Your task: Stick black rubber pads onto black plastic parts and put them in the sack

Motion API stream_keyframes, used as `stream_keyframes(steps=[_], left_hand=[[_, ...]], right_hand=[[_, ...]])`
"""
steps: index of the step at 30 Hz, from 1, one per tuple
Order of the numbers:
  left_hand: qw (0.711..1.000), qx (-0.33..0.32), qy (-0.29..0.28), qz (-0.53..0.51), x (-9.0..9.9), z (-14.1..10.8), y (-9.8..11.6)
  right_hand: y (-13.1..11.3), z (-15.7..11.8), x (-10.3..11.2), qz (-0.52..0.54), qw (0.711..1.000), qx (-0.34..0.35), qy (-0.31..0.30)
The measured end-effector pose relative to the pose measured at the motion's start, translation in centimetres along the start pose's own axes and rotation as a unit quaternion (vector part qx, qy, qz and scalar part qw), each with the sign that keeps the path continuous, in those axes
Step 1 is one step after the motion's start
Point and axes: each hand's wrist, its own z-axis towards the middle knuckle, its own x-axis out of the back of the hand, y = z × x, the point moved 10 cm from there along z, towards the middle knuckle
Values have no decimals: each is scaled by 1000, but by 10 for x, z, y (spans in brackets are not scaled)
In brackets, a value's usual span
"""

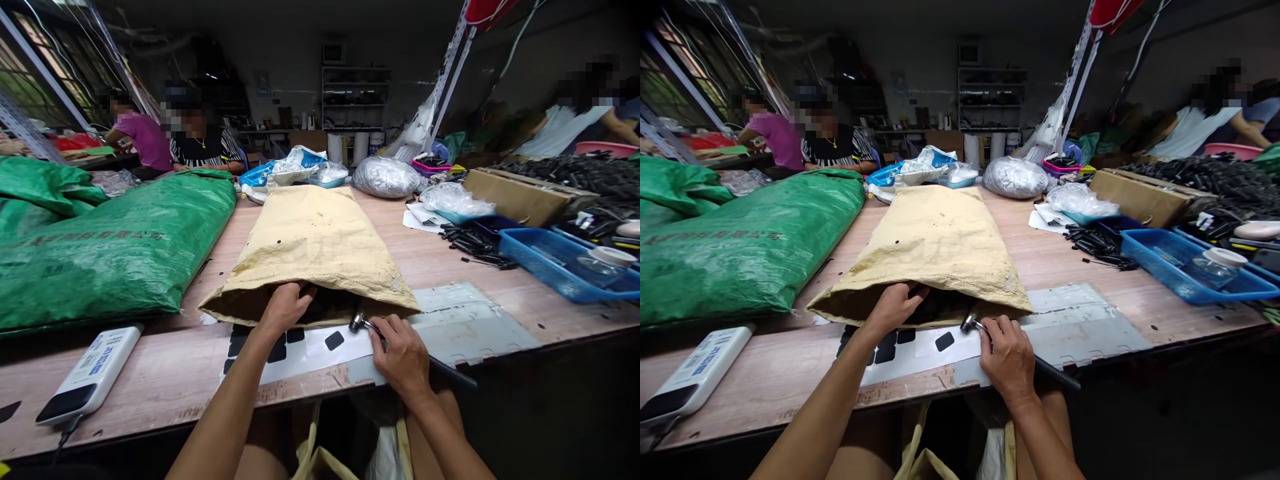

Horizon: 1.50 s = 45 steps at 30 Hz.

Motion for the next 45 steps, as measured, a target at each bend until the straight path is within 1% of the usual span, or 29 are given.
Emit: stream_keyframes(steps=[2, 5, 7, 10, 13, 16, 18, 20, 22, 25, 29, 33, 36, 39, 43, 45], left_hand=[[999, -25, -11, 37, -5, -19, 0], [994, -17, -35, 100, -19, -41, -8], [991, -14, -50, 122, -27, -50, -11], [991, -36, -38, 122, -29, -55, -7], [993, -72, -22, 96, -23, -58, 3], [994, -100, -11, 37, -20, -68, 15], [994, -110, -17, -11, -23, -78, 23], [991, -115, -30, -56, -31, -87, 30], [990, -108, -36, -85, -39, -92, 32], [990, -85, -33, -109, -44, -92, 28], [988, -59, -46, -136, -45, -88, 21], [987, -46, -46, -144, -44, -88, 18], [988, -48, -41, -144, -44, -88, 19], [987, -44, -37, -150, -45, -88, 17], [986, -42, -40, -153, -46, -87, 16], [987, -45, -37, -153, -45, -88, 16]], right_hand=[[0, 0, 0, -3, 1000, 2, -2], [0, 0, 0, -2, 1000, 2, -4], [0, 0, 0, 1, 1000, 3, -4], [-1, 0, 0, 0, 1000, 6, -3], [0, 0, -1, -5, 1000, 6, -3], [-1, 0, -1, -4, 1000, 6, -6], [-1, 0, 0, -2, 1000, 8, -4], [-1, -1, 0, -3, 1000, 7, -2], [0, -1, 0, -4, 1000, 6, -2], [1, -2, -1, -1, 1000, 14, -1], [4, -2, -3, 19, 999, 31, -3], [0, 0, 6, 86, 996, 29, -7], [-12, 0, 18, 174, 985, 17, -9], [-33, -2, 26, 240, 970, 24, -21], [-55, -7, 25, 243, 968, 46, -54], [-62, -8, 26, 236, 969, 55, -55]])
